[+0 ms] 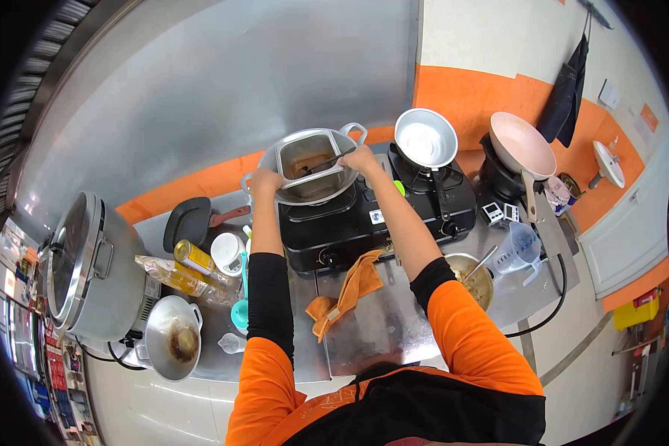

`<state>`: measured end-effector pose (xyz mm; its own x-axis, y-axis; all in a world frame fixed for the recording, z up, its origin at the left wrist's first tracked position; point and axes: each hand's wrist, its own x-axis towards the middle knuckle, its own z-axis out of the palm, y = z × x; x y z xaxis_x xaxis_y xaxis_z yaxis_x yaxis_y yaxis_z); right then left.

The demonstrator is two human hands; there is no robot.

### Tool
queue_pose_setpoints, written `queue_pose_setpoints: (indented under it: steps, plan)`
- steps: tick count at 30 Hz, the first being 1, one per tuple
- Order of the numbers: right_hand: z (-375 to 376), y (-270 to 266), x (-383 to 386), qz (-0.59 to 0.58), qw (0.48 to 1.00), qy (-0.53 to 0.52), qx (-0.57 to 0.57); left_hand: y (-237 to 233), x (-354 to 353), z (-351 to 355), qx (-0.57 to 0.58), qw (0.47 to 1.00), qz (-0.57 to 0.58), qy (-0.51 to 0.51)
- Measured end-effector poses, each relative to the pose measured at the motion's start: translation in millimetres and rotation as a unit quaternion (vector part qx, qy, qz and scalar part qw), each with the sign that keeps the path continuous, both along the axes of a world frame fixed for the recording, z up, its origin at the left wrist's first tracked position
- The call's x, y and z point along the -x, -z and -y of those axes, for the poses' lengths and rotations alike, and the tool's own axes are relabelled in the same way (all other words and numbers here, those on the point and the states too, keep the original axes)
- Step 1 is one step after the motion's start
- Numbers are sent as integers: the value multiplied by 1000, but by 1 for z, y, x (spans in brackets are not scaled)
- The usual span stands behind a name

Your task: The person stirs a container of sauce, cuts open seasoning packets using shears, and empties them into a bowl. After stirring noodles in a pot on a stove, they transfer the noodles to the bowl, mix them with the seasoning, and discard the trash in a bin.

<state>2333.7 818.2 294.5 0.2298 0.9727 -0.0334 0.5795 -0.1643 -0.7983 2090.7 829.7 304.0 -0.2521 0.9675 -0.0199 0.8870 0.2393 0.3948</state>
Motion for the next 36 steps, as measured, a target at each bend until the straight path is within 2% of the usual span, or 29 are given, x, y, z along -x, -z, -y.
queue_pose_setpoints:
  steps: [3,9,13,18,21,24,27,30,33,36]
  plan:
    - [-2,1,0,-12,1000,1,3,-10,-2,5,34,997,71,3]
    - [-17,21,-2,-54,998,-19,-16,5,-2,-4,-15,1000,26,0]
    - [-17,24,-6,-92,995,-18,-43,8,4,-11,16,985,174,15]
    - [6,0,-9,-106,992,-8,-65,6,7,-12,-3,969,243,37]
    - [23,-20,-16,-131,989,-19,-63,-8,6,-4,-18,977,202,67]
    - [44,-42,-22,-143,987,-37,-67,-36,5,21,-75,962,214,151]
    - [78,-62,-27,-196,972,-55,-118,-67,-2,62,-67,932,333,128]
    - [149,-102,-36,-153,982,-52,-99,-104,-19,137,-49,942,312,117]
    - [198,-101,-44,-150,982,-62,-98,-96,-23,184,-65,913,374,152]
    - [242,-89,-59,-170,977,-94,-88,-83,-32,238,-56,907,380,173]
